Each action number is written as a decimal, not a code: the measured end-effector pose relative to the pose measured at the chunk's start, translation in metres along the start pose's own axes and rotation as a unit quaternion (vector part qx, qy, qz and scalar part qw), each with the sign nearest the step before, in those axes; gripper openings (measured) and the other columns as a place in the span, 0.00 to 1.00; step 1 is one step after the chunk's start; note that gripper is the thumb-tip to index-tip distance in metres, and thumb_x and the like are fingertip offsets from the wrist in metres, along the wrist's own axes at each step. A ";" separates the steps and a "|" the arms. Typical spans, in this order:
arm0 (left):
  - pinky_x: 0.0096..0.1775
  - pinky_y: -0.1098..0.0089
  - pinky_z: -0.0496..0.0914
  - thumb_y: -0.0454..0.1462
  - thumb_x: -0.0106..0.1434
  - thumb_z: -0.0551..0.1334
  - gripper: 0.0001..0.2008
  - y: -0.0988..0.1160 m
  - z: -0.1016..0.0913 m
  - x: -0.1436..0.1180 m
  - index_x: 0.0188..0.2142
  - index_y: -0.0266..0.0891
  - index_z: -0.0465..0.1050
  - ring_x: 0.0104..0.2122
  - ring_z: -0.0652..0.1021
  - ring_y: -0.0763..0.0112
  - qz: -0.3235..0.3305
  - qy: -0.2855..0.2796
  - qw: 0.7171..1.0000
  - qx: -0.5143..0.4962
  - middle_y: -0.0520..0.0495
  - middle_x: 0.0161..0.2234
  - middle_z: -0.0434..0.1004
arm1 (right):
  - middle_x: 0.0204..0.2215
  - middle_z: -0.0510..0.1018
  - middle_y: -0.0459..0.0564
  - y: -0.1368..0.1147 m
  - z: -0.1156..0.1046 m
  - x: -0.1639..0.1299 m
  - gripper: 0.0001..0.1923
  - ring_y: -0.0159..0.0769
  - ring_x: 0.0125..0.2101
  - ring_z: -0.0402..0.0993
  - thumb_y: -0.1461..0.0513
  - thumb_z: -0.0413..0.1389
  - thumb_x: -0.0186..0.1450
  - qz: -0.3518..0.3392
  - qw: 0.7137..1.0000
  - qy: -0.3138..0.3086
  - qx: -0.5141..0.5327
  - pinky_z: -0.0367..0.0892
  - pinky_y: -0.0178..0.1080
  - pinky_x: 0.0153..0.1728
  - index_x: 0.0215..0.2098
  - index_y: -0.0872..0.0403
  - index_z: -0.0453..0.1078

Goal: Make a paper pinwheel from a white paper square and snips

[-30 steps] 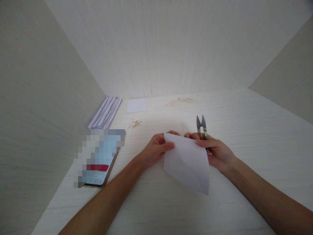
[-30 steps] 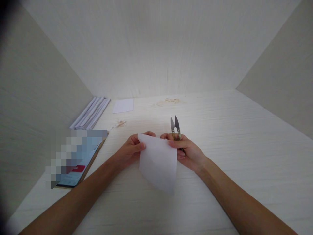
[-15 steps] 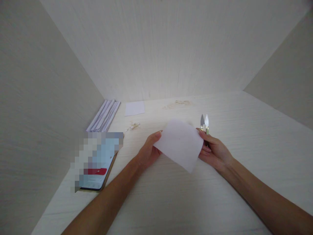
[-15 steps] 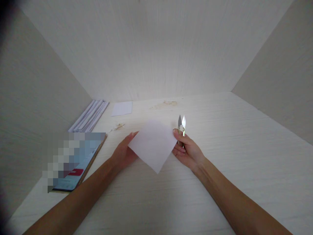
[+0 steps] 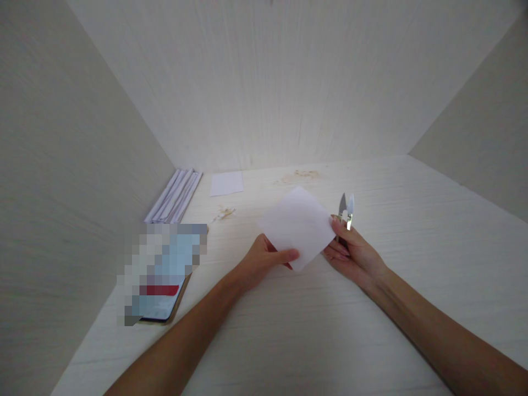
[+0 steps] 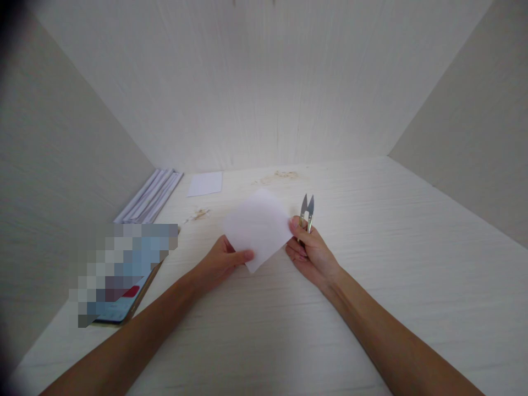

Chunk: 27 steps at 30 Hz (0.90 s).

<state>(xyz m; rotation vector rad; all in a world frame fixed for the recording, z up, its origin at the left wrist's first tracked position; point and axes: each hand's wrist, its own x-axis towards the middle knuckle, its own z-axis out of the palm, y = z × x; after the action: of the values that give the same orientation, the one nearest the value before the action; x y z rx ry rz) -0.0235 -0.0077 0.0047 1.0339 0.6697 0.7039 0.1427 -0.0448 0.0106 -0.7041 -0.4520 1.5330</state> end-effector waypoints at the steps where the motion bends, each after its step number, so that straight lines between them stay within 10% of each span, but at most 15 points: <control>1: 0.25 0.75 0.67 0.37 0.39 0.68 0.15 -0.001 0.000 0.000 0.28 0.34 0.72 0.24 0.72 0.75 0.006 0.000 1.000 0.005 0.48 0.26 0.75 | 0.09 0.50 0.33 0.000 0.000 0.000 0.14 0.17 0.10 0.34 0.62 0.62 0.49 0.002 1.000 0.004 -0.003 0.41 0.22 0.07 0.18 0.55 0.59; 14: 0.19 0.77 0.64 0.40 0.40 0.67 0.11 0.001 -0.002 0.000 0.22 0.34 0.72 0.19 0.69 0.78 0.033 -0.014 0.999 0.004 0.50 0.21 0.72 | 0.09 0.48 0.33 -0.004 -0.003 0.002 0.13 0.17 0.10 0.35 0.62 0.61 0.50 0.000 0.998 -0.002 -0.060 0.41 0.22 0.08 0.19 0.55 0.59; 27: 0.11 0.78 0.52 0.44 0.45 0.64 0.14 -0.002 0.000 0.002 0.20 0.35 0.64 0.08 0.60 0.83 -0.009 0.104 0.993 0.049 0.57 0.10 0.62 | 0.12 0.59 0.36 -0.006 -0.004 0.005 0.12 0.16 0.09 0.38 0.59 0.60 0.50 -0.019 0.998 0.026 -0.051 0.42 0.22 0.06 0.20 0.56 0.62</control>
<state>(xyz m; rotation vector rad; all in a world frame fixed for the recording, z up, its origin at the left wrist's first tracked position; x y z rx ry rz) -0.0215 -0.0069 0.0029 1.0516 0.9001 0.7766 0.1495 -0.0394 0.0108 -0.8091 -0.5048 1.4596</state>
